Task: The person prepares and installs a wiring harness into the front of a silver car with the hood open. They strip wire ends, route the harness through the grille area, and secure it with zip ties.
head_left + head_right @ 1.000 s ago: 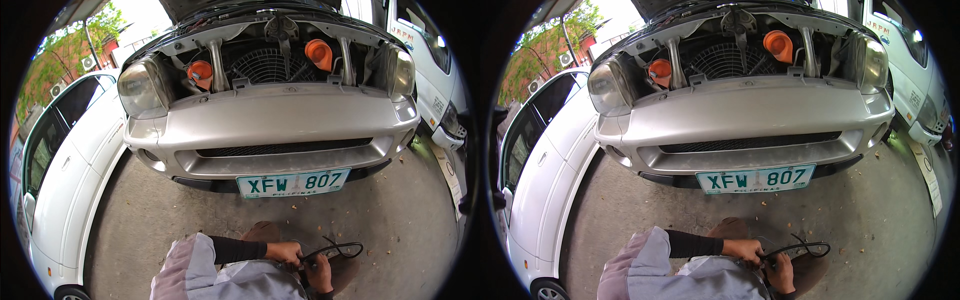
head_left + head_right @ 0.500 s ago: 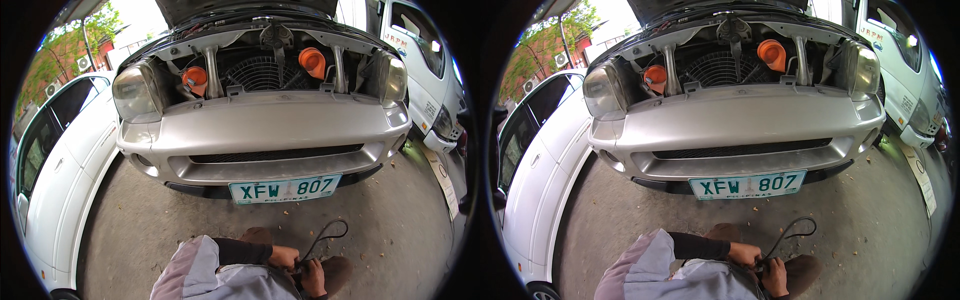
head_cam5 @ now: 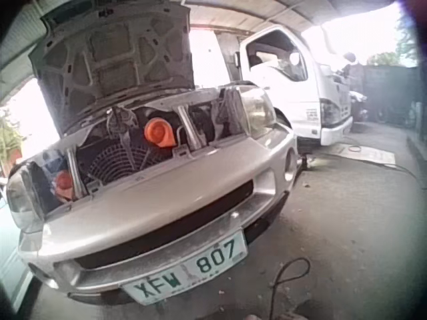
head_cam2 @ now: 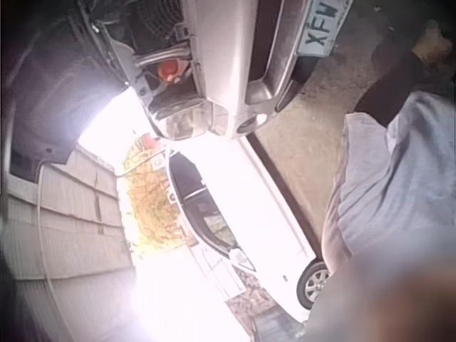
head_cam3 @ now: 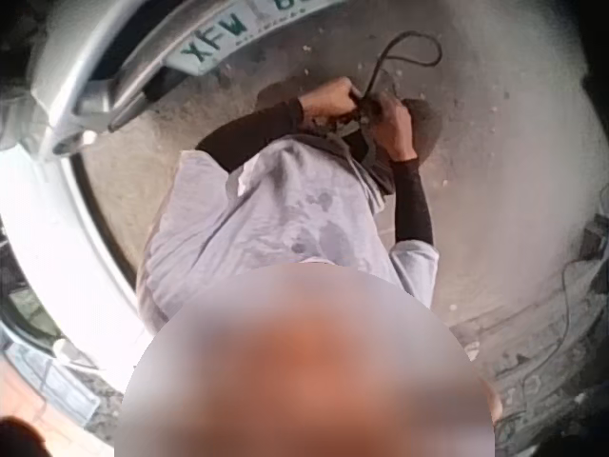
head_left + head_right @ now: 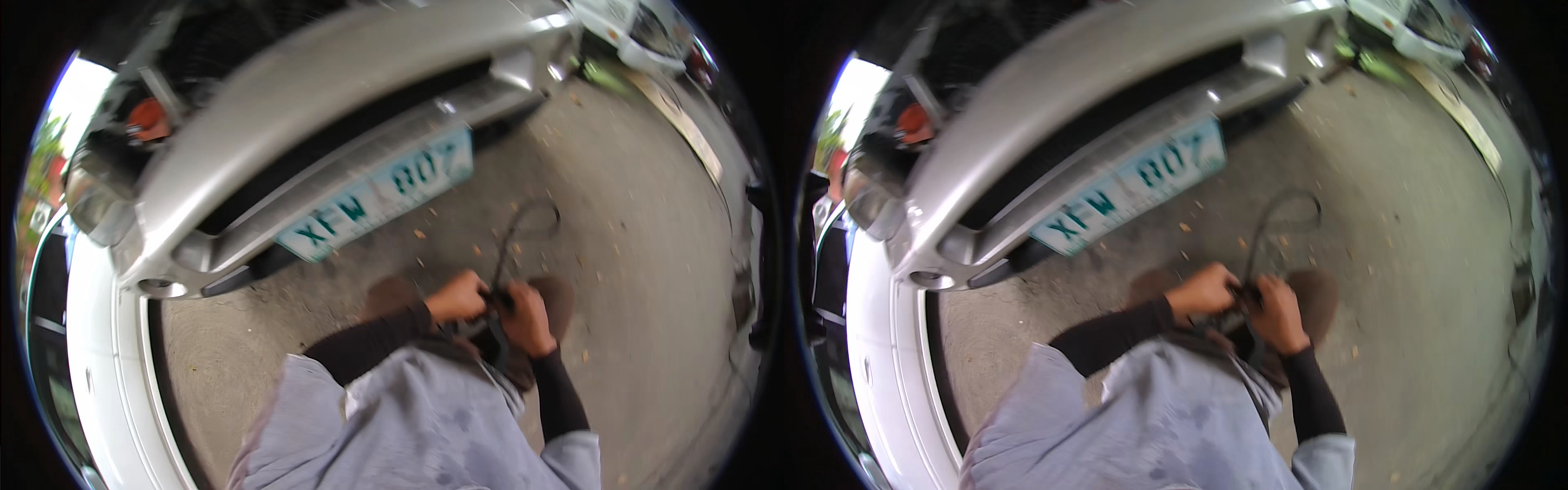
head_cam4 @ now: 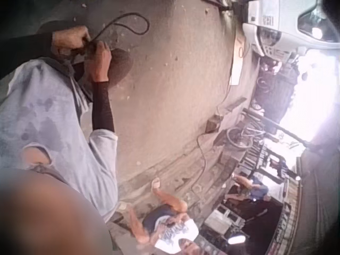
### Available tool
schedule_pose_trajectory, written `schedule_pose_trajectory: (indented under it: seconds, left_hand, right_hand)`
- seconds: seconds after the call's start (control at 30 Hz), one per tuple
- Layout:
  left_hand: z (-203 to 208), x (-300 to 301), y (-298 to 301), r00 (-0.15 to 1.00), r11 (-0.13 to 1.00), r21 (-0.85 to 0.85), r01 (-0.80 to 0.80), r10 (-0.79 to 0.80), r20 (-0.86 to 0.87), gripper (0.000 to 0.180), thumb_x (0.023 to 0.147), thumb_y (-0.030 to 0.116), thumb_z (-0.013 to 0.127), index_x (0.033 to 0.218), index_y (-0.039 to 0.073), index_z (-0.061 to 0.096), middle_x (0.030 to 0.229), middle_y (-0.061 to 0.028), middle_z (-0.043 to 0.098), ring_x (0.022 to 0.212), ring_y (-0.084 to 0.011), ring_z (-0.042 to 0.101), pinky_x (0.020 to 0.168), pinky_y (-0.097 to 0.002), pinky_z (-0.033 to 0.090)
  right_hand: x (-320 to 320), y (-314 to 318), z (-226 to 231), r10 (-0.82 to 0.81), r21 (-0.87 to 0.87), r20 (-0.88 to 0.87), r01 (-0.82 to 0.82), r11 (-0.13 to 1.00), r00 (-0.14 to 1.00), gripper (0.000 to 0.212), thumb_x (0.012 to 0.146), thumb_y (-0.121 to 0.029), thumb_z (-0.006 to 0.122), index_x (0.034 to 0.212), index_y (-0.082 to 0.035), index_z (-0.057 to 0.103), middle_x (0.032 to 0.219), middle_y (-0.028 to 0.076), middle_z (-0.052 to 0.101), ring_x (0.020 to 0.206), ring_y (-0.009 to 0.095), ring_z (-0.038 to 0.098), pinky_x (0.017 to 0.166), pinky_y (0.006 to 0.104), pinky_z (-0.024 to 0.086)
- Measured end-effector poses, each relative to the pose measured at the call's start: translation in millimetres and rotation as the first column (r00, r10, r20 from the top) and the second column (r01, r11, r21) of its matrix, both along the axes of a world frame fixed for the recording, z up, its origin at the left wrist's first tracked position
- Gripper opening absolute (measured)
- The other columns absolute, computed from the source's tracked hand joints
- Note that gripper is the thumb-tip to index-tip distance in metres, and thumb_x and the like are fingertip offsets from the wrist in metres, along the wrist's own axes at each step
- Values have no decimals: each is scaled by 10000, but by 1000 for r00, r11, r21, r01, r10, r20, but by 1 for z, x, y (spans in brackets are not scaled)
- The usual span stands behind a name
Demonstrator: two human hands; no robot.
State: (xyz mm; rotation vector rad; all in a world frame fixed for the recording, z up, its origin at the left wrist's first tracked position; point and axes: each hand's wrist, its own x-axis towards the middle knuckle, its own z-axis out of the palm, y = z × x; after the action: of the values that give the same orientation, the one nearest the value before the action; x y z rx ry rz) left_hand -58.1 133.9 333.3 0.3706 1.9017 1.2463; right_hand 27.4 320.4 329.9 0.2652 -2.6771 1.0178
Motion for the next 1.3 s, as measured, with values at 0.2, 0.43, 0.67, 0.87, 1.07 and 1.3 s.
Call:
schedule_pose_trajectory:
  seconds: [0.2, 0.43, 0.67, 0.87, 1.07, 1.3]
  left_hand:
    - [20, -7, 0, 993, 994, -76, 72, -65, 101, 196, 889, 99, 832, 1030, -36, 809, 816, -48, 761, 695, -106, 667, 637, -288, 540]
    - [25, -6, 6, 998, 997, -28, 67, -67, 23, 211, 895, 92, 819, 1068, -29, 810, 840, -22, 757, 726, -87, 654, 675, -276, 527]
    - [27, -5, 7, 992, 988, -91, 123, -120, 39, 240, 883, 75, 807, 1091, -44, 798, 815, -27, 749, 693, -97, 651, 631, -290, 524]
    - [21, 0, 22, 942, 974, -224, 42, -113, -315, 219, 885, 61, 767, 1076, -48, 783, 781, -50, 739, 658, -111, 660, 577, -293, 525]
    - [14, -7, 21, 999, 998, -43, -39, 39, 4, 218, 907, 57, 735, 1087, -60, 776, 787, -57, 743, 627, -152, 688, 585, -322, 548]
    - [22, -8, 30, 987, 991, -130, -21, 1, -158, 239, 901, 80, 724, 1081, -65, 785, 835, -126, 783, 680, -173, 739, 643, -336, 574]
  right_hand:
    - [-5, 9, 8, -48, -192, 132, 73, 979, 990, 111, 838, -74, 764, 867, -19, 673, 930, 178, 697, 861, 421, 688, 733, 500, 540]
    - [-4, 5, 6, -42, -133, 53, 49, 990, 998, 132, 820, -41, 738, 920, -18, 657, 938, 178, 669, 923, 429, 674, 778, 500, 544]
    - [-5, 10, -3, -41, -111, 53, 47, 993, 998, 164, 805, -36, 732, 944, -18, 648, 949, 175, 661, 948, 432, 665, 798, 500, 544]
    - [-9, 12, -6, -37, -92, 46, 41, 995, 998, 170, 808, -48, 732, 945, -22, 634, 950, 177, 654, 963, 426, 658, 811, 500, 541]
    - [-10, 14, -11, -52, -97, 45, 56, 994, 998, 198, 810, -51, 741, 943, -11, 600, 931, 185, 657, 952, 439, 657, 796, 504, 536]
    - [-12, 19, -10, -169, -187, 113, 188, 964, 979, 195, 830, -55, 742, 916, -18, 571, 923, 195, 645, 945, 439, 649, 783, 513, 520]
